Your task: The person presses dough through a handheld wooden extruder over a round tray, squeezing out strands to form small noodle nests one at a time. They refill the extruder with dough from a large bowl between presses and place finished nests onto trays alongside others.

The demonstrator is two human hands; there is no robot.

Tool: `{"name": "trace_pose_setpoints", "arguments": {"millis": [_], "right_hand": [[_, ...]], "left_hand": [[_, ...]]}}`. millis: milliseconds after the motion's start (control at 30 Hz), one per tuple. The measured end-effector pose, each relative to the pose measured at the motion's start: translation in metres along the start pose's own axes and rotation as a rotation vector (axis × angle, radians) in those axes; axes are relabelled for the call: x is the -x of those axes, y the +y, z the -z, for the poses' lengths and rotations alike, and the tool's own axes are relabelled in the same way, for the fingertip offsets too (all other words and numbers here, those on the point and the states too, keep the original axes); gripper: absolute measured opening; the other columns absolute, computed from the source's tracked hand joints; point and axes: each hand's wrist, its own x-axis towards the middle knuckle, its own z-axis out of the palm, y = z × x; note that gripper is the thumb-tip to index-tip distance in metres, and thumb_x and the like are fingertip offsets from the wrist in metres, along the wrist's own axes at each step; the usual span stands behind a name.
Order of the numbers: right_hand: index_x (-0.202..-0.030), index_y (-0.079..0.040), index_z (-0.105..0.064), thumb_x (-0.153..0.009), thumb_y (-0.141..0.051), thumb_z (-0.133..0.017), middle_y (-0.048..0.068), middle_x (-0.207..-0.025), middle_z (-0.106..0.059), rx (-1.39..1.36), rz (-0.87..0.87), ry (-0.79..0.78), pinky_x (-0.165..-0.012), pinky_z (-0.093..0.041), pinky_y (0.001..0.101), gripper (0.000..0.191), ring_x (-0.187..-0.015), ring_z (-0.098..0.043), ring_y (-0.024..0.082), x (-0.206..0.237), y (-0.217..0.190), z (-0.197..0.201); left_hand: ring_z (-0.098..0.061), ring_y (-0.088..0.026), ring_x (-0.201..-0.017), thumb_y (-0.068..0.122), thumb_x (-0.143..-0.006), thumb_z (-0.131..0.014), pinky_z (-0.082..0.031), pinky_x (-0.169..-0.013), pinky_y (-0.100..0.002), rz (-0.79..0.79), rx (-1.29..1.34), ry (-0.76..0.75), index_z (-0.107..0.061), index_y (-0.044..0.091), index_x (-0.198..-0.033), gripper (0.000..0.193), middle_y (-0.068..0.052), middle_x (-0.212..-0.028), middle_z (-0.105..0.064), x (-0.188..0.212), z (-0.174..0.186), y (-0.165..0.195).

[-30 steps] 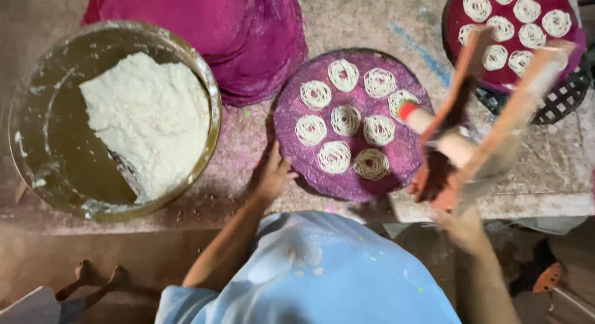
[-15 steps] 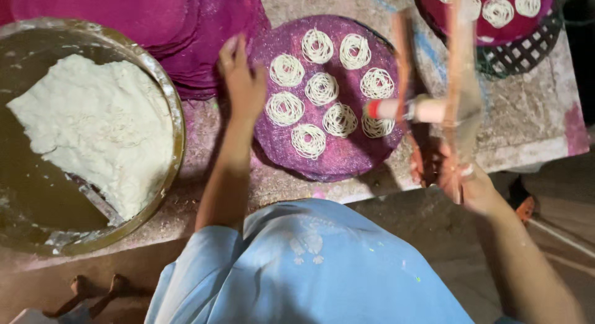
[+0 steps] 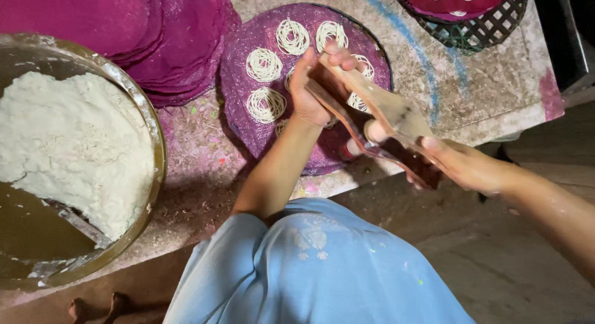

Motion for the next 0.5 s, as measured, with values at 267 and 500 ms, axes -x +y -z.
{"name": "trace_pose_setpoints", "arguments": {"millis": [267,500], "right_hand": [[-0.082,-0.004,-0.073,-0.098,-0.064,-0.033,0.006,-0.07,-0.07,0.094,0.095,0.088,-0.064,-0.053,0.0342,0.075,-0.065,-0.064,0.017,-0.009,-0.01,-0.031],[-0.081,-0.005,-0.07,-0.097,-0.063,-0.035,0.006,-0.069,-0.068,0.221,0.163,0.247,-0.061,-0.051,0.0334,0.07,-0.064,-0.062,0.017,-0.003,-0.021,-0.023]], "left_hand": [[-0.053,-0.016,-0.093,0.05,-0.102,-0.049,-0.044,-0.102,-0.039,-0.074,-0.086,0.064,-0.049,0.015,-0.098,0.035,0.002,-0.09,-0.05,0.014,0.016,0.017],[-0.052,-0.016,-0.089,0.047,-0.102,-0.048,-0.047,-0.098,-0.039,-0.072,-0.064,0.048,-0.049,0.016,-0.099,0.032,0.003,-0.087,-0.048,-0.006,0.018,0.008]]}}
